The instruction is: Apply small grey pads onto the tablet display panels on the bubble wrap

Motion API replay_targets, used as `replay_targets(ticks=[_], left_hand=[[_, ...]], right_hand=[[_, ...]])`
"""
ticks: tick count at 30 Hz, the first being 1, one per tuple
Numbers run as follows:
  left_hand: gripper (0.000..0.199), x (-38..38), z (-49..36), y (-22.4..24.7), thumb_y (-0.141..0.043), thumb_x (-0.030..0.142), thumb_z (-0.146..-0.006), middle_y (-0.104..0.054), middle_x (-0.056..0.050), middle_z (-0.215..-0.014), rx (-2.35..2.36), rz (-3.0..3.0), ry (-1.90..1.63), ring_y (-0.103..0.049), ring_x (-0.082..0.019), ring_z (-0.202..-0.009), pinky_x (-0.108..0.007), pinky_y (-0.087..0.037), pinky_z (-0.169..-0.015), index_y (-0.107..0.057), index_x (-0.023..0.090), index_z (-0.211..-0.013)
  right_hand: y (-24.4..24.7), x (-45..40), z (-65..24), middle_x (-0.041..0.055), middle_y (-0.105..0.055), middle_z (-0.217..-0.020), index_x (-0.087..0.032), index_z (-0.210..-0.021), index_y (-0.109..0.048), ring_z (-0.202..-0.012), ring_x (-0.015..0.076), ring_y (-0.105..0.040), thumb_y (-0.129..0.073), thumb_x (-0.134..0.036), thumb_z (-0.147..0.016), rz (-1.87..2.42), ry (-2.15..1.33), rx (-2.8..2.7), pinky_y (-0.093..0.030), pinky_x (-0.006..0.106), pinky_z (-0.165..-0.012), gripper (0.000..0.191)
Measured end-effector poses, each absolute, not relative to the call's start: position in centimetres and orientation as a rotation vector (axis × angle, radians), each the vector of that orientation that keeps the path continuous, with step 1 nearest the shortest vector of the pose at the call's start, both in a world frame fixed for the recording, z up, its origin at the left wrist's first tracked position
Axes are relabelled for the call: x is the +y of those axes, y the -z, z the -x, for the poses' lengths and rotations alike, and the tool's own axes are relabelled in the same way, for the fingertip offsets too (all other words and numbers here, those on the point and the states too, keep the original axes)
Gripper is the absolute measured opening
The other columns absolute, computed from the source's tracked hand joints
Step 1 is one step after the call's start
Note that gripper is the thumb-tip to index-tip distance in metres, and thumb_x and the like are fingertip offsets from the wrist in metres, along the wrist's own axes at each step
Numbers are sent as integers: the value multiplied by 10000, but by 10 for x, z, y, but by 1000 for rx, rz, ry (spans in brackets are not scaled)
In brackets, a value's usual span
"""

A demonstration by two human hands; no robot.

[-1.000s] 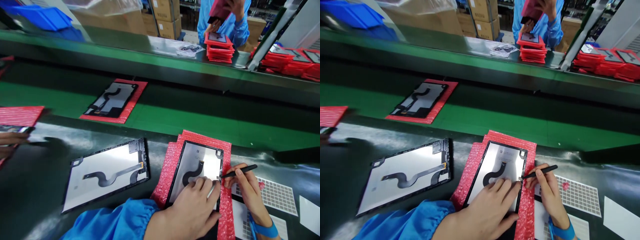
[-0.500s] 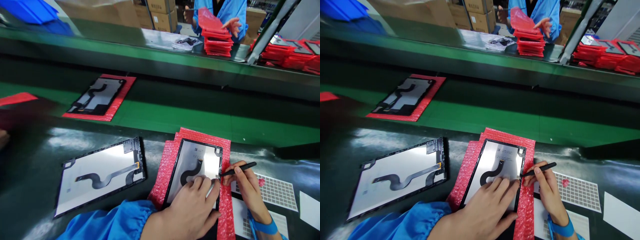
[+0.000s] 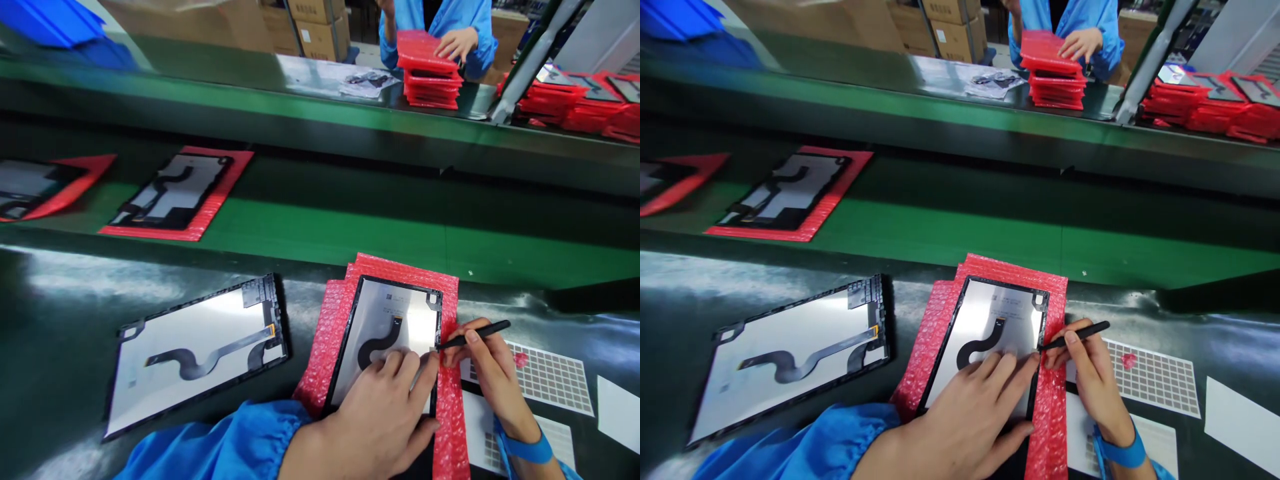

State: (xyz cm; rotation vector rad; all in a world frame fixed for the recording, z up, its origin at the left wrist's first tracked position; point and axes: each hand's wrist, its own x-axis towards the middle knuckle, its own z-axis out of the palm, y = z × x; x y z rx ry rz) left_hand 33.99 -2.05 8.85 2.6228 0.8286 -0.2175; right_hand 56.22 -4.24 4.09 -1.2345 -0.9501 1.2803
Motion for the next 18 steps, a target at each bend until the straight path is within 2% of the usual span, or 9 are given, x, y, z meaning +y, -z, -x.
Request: replay_targets(ticks=[9, 13, 18], left_hand=[[788, -12, -340, -94, -585, 498, -1047, -606, -224, -1400, 822, -2528, 291, -646, -402, -1199, -558, -638, -935, -343, 92, -1677], [829, -10, -341, -95, -605, 497, -1031, -600, -224, -1412, 850, -2508, 302, -669, -384, -1165, -560, -645, -908, -321, 83, -1690], [785, -8, -342, -99, -619, 435, -1015, -636, -219, -1359, 848, -2518, 298, -696, -382, -1126, -553, -654, -869, -383, 64, -1665]], right_hand=[[-52, -57, -584, 61, -800, -850, -261, -1060, -731, -659, 225, -759, -681, -405, -1093, 1217, -1084, -838, -618, 295, -548, 156], [-59, -96, -597, 46, -780, -801, -272, -1101, -734, -617, 216, -742, -638, -368, -1114, 1342, -954, -901, -616, 292, -552, 136], [-45, -166, -616, 44, -767, -770, -271, -1092, -751, -634, 234, -744, -700, -381, -1076, 1648, -915, -959, -637, 309, -603, 122]])
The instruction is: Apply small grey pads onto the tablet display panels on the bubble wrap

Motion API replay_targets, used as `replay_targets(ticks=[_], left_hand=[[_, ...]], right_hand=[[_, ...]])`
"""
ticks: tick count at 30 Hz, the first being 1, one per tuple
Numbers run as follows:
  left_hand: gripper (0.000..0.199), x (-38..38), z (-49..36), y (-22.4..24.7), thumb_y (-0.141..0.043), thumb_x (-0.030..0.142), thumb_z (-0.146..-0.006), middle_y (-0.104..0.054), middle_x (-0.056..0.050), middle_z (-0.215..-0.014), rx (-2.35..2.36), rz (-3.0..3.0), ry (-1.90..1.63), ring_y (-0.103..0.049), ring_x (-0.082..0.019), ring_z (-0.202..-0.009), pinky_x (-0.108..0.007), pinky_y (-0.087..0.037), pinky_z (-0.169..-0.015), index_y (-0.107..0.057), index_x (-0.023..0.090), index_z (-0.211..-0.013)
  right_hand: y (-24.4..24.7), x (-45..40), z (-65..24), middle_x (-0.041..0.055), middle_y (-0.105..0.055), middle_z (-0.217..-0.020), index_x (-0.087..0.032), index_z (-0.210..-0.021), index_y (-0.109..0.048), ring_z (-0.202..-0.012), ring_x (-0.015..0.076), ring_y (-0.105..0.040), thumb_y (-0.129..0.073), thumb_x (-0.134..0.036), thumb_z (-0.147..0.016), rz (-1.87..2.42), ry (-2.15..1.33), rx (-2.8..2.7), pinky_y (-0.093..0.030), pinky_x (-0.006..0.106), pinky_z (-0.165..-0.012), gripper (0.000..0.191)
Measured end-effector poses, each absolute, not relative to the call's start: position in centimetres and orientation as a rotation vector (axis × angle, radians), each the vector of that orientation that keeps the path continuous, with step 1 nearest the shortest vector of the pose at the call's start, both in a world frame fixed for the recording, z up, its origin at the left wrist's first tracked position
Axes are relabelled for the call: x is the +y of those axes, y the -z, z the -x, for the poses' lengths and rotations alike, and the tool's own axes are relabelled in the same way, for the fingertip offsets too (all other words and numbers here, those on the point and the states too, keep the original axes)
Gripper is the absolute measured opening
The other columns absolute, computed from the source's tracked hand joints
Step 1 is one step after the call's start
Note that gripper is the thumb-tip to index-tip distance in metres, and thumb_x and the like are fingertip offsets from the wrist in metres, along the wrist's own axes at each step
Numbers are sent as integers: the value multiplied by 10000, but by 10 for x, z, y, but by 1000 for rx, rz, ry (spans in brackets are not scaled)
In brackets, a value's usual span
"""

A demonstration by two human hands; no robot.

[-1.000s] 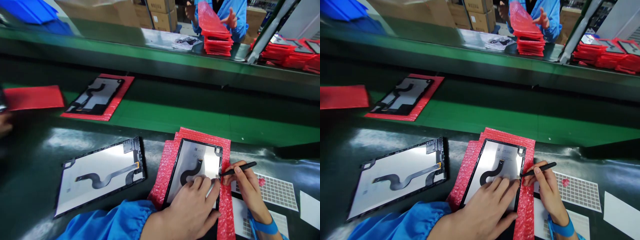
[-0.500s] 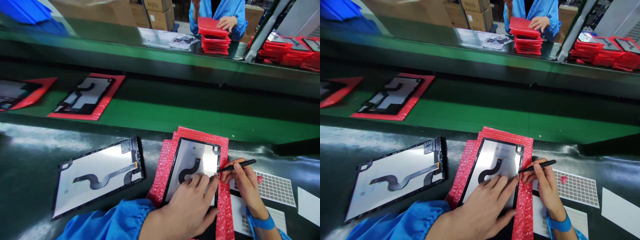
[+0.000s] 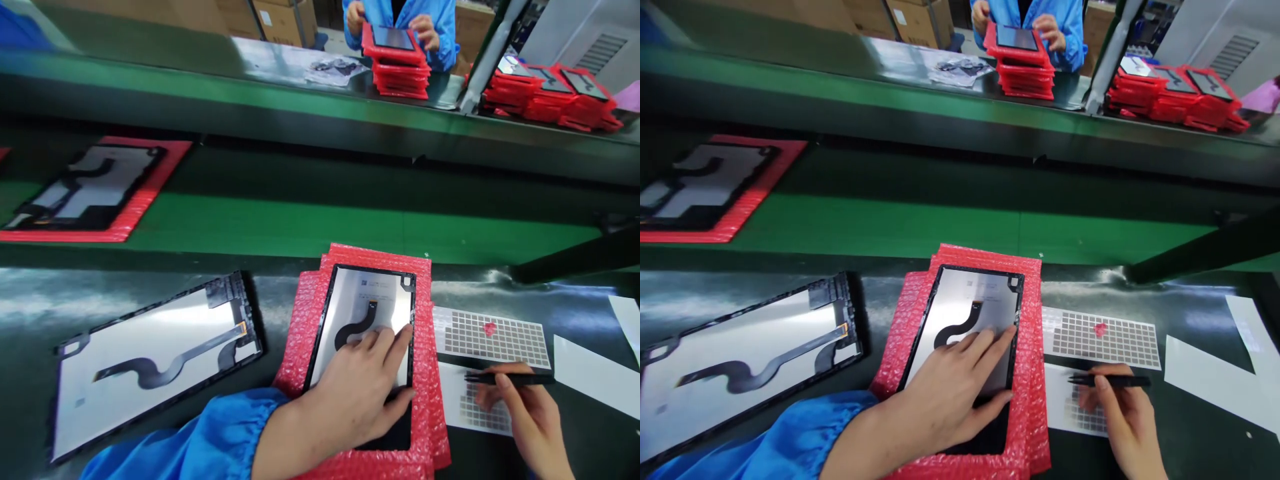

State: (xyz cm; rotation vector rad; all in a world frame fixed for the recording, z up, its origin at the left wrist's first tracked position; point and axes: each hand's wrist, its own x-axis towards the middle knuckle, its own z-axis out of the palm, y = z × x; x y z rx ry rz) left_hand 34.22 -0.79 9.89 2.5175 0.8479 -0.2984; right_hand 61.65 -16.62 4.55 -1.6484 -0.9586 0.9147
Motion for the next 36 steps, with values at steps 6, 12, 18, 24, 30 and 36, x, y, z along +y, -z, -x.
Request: replay_targets(ticks=[6, 12, 18, 24, 30, 36], left_hand=[[847, -14, -342, -93, -657, 507, -992, -658, -218, -1315, 880, -2561, 203, -706, -389, -1087, -572, -656, -840, -405, 47, -1657], [852, -17, -341, -90, -663, 554, -996, -670, -217, -1301, 889, -2617, 154, -709, -385, -1070, -572, -652, -858, -440, 47, -1643], [818, -15, -343, -92, -646, 549, -1013, -678, -220, -1322, 891, -2593, 134, -714, -383, -1078, -561, -657, -845, -462, 39, -1625], [804, -12, -342, -95, -667, 521, -999, -673, -212, -1330, 885, -2547, 94, -712, -372, -1077, -548, -658, -863, -469, 46, -1616], [838, -11, -338, -97, -648, 566, -1018, -675, -206, -1316, 860, -2506, 73, -701, -395, -1130, -576, -647, -888, -418, 58, -1643], [842, -21, -306, -116, -576, 583, -1064, -653, -292, -1446, 647, -2551, 0, -710, -403, -1202, -572, -583, -1026, -368, 10, -1644]], right_hand=[[-31, -201, -624, 99, -788, -897, -236, -1055, -775, -723, 278, -760, -697, -454, -1061, 1736, -983, -905, -639, 363, -662, 232], [-34, -193, -618, 77, -756, -813, -222, -1064, -745, -710, 259, -731, -666, -470, -1082, 1763, -996, -972, -607, 341, -643, 261], [-30, -197, -621, 76, -761, -830, -224, -1088, -727, -718, 258, -730, -668, -474, -1081, 1792, -976, -1008, -599, 337, -651, 258], [-32, -194, -622, 69, -752, -834, -223, -1093, -715, -752, 260, -732, -646, -483, -1093, 1788, -1007, -1002, -590, 336, -671, 269], [-37, -186, -624, 66, -757, -789, -214, -1026, -727, -683, 238, -727, -682, -486, -1074, 1717, -1072, -921, -599, 327, -663, 281], [-48, -176, -632, 85, -755, -698, -200, -941, -743, -548, 254, -715, -752, -495, -1013, 1576, -1105, -728, -612, 354, -563, 303]])
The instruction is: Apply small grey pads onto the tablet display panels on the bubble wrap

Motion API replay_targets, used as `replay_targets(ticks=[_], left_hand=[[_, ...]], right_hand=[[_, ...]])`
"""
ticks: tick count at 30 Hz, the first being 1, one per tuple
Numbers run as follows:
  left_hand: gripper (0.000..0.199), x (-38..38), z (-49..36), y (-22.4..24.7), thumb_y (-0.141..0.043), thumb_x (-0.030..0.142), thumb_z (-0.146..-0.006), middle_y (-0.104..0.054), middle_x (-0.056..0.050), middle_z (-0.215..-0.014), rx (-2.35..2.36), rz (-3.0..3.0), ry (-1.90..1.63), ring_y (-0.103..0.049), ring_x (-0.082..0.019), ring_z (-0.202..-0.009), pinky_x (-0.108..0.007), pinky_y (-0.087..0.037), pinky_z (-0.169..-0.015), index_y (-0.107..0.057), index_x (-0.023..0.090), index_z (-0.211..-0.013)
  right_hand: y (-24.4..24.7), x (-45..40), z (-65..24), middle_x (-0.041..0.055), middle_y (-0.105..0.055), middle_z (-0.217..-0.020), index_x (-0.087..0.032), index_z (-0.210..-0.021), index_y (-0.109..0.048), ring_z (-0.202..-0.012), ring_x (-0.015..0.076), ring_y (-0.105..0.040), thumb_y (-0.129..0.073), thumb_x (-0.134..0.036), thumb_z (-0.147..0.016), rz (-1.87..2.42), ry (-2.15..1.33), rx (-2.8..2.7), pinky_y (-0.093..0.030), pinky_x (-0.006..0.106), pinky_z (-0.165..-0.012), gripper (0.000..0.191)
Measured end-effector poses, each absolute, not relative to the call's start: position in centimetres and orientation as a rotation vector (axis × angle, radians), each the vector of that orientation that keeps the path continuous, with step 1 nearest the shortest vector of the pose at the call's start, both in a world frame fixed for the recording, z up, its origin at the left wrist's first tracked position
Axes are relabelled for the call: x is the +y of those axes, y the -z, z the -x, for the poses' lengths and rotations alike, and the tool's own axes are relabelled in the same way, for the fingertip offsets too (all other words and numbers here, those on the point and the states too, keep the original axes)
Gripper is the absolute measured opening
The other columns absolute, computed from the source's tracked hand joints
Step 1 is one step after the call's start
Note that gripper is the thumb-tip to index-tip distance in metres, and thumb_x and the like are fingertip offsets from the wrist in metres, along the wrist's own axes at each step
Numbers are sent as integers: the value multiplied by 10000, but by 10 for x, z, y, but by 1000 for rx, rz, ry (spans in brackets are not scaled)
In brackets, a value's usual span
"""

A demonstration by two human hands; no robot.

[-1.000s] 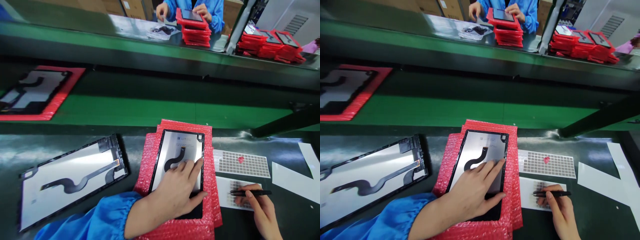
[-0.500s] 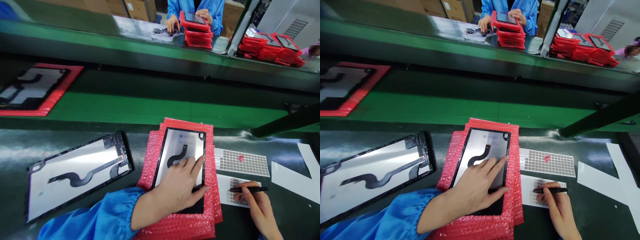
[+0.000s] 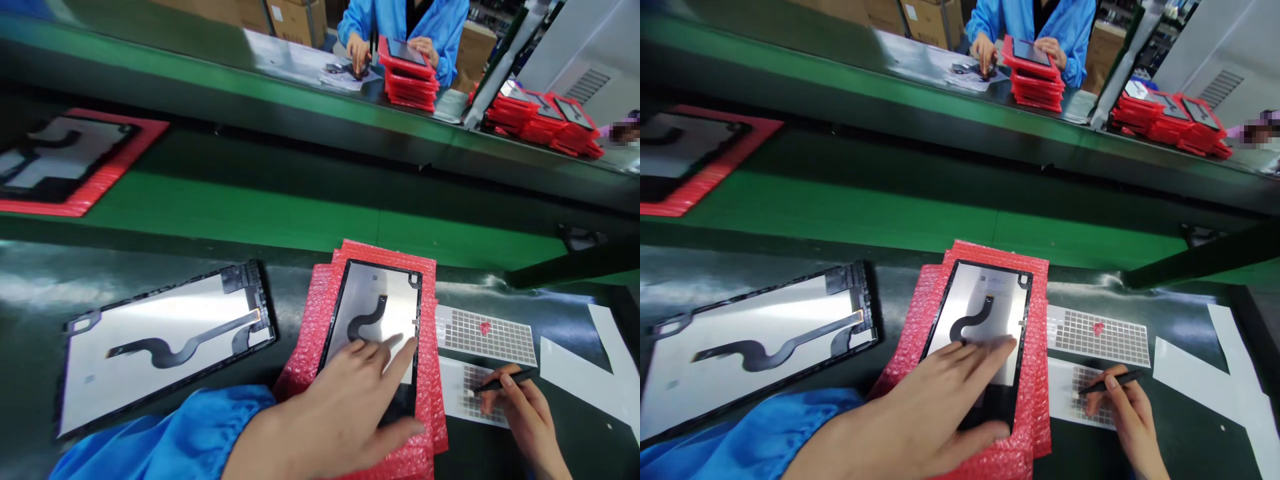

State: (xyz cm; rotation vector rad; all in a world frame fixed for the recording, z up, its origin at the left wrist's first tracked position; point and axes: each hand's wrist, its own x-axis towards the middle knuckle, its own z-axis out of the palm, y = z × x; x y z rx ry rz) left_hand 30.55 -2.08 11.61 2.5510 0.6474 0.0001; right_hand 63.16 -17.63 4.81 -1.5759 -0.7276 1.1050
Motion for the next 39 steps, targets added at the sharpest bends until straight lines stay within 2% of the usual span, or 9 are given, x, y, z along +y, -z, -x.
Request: replay_targets(ticks=[4, 7, 10, 13, 18, 24, 28, 34, 39], left_hand=[[768, -28, -284, -121, -603, 508, -1069, -768, -249, -1239, 683, -2677, -30, -769, -342, -998, -532, -537, -1057, -423, 5, -1621], [830, -25, -281, -115, -585, 612, -1058, -813, -216, -1043, 697, -2721, -25, -783, -312, -877, -517, -461, -1151, -490, -31, -1576], [967, -16, -285, -102, -500, 765, -1027, -812, -199, -859, 693, -2735, 35, -791, -324, -790, -558, -407, -1196, -538, -58, -1533], [982, -9, -290, -89, -503, 774, -1017, -792, -184, -743, 685, -2766, 28, -777, -326, -673, -605, -402, -1184, -554, -78, -1502], [635, -4, -293, -73, -530, 509, -1098, -781, -98, -680, 631, -2796, -40, -720, -279, -531, -607, -420, -1177, -602, 8, -1482], [386, -3, -296, -67, -600, 336, -1062, -770, -52, -640, 692, -2725, -123, -674, -253, -476, -574, -455, -1151, -712, 84, -1332], [290, -2, -296, -66, -635, 300, -1035, -771, -34, -634, 698, -2751, -137, -654, -237, -461, -553, -465, -1139, -760, 131, -1235], [148, -8, -301, -49, -756, 325, -946, -741, -8, -581, 734, -2801, -379, -623, -218, -429, -550, -514, -1084, -791, 185, -915], [149, -11, -301, -36, -812, 325, -906, -711, 4, -540, 779, -2793, -483, -601, -206, -408, -568, -521, -1083, -786, 179, -928]], right_hand=[[-65, -147, -619, 106, -756, -682, -196, -938, -773, -569, 277, -743, -731, -469, -1030, 1529, -1074, -793, -633, 364, -547, 291], [-76, -106, -587, 108, -792, -736, -224, -991, -772, -639, 299, -791, -717, -456, -1048, 1507, -1028, -873, -683, 388, -608, 245], [-84, -59, -538, 104, -826, -816, -253, -1017, -741, -698, 320, -822, -751, -490, -1029, 1487, -1046, -965, -716, 428, -670, 237], [-85, -18, -489, 94, -830, -850, -267, -1030, -714, -731, 300, -828, -759, -525, -1024, 1457, -1069, -1042, -718, 394, -676, 262], [-73, 12, -456, 113, -825, -854, -234, -994, -695, -753, 290, -832, -738, -594, -1020, 1486, -1117, -1087, -711, 352, -662, 363], [-67, 9, -461, 101, -822, -846, -233, -1009, -702, -745, 279, -831, -740, -570, -1027, 1530, -1144, -1092, -712, 338, -666, 339], [-69, 7, -461, 106, -821, -891, -233, -1000, -712, -751, 270, -826, -735, -558, -1032, 1561, -1122, -1134, -715, 336, -671, 328], [-68, 6, -462, 90, -814, -890, -224, -1050, -696, -799, 262, -818, -705, -551, -1051, 1636, -1120, -1155, -708, 340, -721, 327], [-69, 6, -462, 98, -822, -904, -218, -1039, -699, -803, 263, -819, -724, -590, -1023, 1671, -1140, -1135, -701, 328, -712, 374]])
